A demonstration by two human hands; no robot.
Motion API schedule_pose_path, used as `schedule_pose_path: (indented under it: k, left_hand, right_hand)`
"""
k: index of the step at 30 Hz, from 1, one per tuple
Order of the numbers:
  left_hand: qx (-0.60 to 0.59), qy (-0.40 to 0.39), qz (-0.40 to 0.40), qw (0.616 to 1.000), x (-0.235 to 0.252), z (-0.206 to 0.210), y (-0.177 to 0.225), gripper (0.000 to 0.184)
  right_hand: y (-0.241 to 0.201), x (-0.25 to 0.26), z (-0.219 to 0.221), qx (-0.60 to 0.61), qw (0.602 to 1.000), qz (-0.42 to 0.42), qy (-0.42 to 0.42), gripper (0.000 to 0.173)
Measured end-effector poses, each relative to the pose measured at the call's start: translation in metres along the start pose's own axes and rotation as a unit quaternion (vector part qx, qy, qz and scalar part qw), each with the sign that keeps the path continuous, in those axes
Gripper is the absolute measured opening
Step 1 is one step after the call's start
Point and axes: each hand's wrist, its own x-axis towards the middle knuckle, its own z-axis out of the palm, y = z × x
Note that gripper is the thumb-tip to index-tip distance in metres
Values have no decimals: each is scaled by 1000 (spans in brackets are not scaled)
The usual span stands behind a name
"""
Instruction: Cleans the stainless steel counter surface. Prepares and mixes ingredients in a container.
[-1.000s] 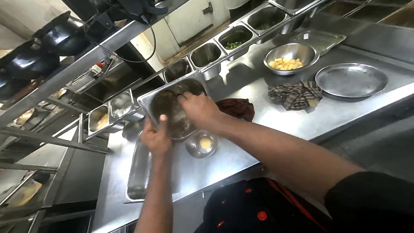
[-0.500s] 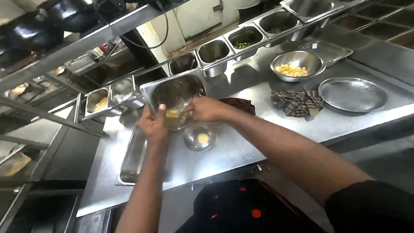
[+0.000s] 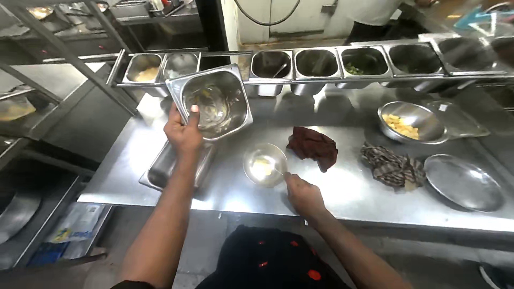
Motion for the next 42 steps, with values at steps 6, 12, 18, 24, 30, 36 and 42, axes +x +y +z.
schedule_pose_path:
  k: [6, 12, 18, 24, 30, 36, 42]
  left_hand:
    - [-25, -16, 1, 1000, -2, -1, -7, 10]
    - [-41, -14, -24, 999, 1, 12, -2, 9]
    - [-34, -50, -48, 997, 10, 20, 13, 15]
    - [-11, -99, -30, 995, 10, 28, 36, 14]
    - [37, -143, 4, 989, 3, 34, 62, 13]
    - [75, -120, 30, 989, 2, 30, 64, 14]
    - [107, -92, 55, 988, -2, 35, 69, 12]
  right_hand:
    - [10, -8, -1, 7, 1000, 0, 0, 24]
    - [13, -2, -6, -4, 1000, 9, 30, 19]
    - [8, 31, -43, -12, 997, -5, 74, 17]
    - [1, 124, -110, 8, 974, -144, 174, 37]
    - [-32, 218, -111, -141, 965, -216, 51, 37]
    - [-50, 235, -112, -225, 952, -205, -13, 36]
    - [-73, 224, -112, -196, 975, -91, -49, 31]
